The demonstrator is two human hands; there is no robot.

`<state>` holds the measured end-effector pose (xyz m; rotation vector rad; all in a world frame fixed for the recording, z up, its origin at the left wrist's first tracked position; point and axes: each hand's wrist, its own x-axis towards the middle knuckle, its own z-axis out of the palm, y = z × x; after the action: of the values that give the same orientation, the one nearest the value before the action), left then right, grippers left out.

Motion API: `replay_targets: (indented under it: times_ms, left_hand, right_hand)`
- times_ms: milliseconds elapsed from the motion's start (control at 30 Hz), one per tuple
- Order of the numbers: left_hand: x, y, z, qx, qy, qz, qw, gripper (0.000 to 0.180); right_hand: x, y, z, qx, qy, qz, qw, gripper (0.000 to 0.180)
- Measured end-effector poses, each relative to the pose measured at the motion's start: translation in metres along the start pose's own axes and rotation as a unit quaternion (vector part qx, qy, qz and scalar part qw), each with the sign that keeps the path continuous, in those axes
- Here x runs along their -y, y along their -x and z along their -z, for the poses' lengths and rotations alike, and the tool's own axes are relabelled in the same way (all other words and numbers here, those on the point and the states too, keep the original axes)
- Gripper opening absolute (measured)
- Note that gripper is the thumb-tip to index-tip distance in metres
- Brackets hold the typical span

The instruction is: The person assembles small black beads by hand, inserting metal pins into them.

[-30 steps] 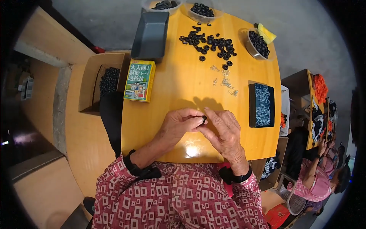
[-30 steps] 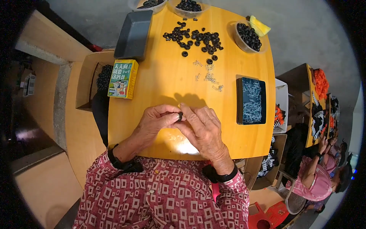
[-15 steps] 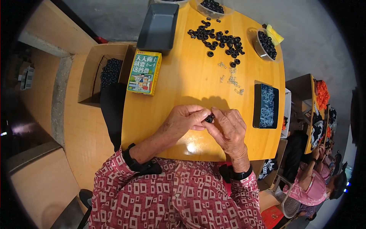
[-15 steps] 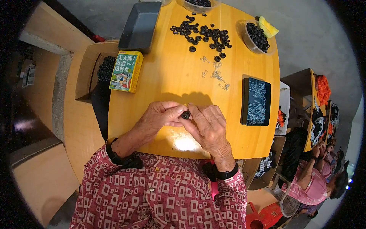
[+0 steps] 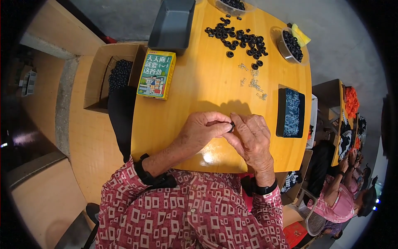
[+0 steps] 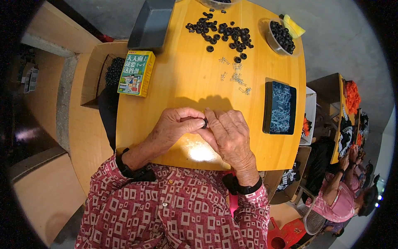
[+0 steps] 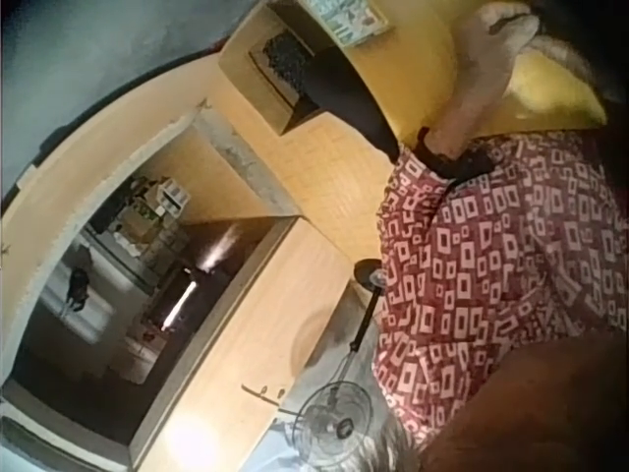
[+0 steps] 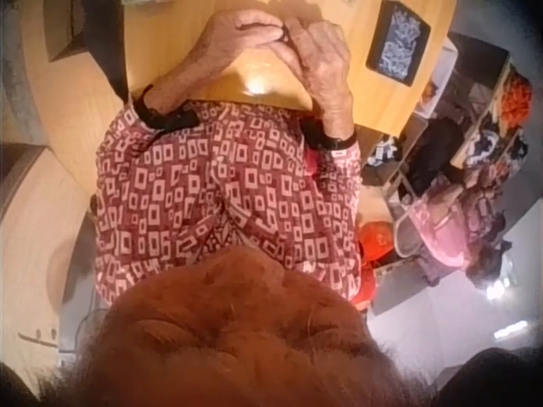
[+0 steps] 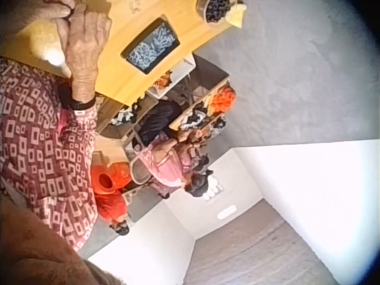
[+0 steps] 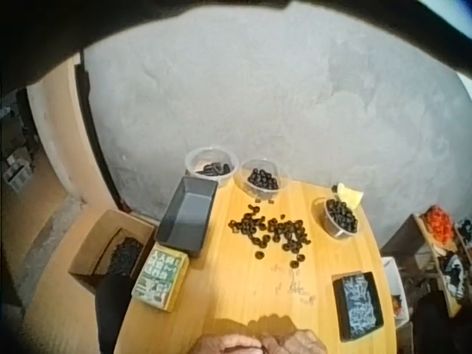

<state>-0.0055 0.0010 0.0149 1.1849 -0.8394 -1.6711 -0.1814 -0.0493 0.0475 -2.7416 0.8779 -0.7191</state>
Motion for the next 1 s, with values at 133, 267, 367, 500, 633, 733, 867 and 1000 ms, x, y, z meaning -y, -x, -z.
replay_targets:
  times_ms: [133,267,367,500,633,733,867,1000]
  left_hand:
    - [-0.001,0.0,-0.001,0.003,0.02,0.009,1.0,0.023]
    - [-0.001,0.001,0.0,0.0,0.018,0.007,1.0,0.021]
    - [0.002,0.0,0.0,-0.011,-0.009,-0.002,1.0,0.019]
    - [-0.001,-0.001,-0.001,-0.015,-0.037,-0.002,0.999,0.017]
    - [-0.001,-0.001,-0.001,-0.017,-0.05,-0.004,0.999,0.016]
    - [0.002,-0.001,-0.002,-0.019,-0.037,-0.017,0.999,0.016]
    - [0.002,-0.003,-0.002,-0.015,-0.045,-0.017,0.999,0.018]
    - [-0.001,-0.004,0.001,0.001,-0.124,-0.009,0.992,0.018]
  right_hand:
    - [-0.003,0.003,-0.003,-0.005,0.003,0.006,1.0,0.045]
    - [0.003,0.001,-0.003,-0.013,0.004,-0.003,1.0,0.046]
    - [0.006,0.001,-0.002,-0.005,0.028,-0.013,1.0,0.046]
    - [0.004,0.004,-0.002,0.006,0.037,-0.014,0.999,0.044]
    - [0.004,0.006,-0.004,0.008,0.063,0.003,0.998,0.042]
    - [0.004,0.009,-0.009,0.002,0.077,0.0,0.997,0.037]
    - [0.005,0.009,-0.007,0.026,0.093,-0.003,0.995,0.031]
    - [0.008,0.006,-0.004,0.05,0.113,0.016,0.992,0.029]
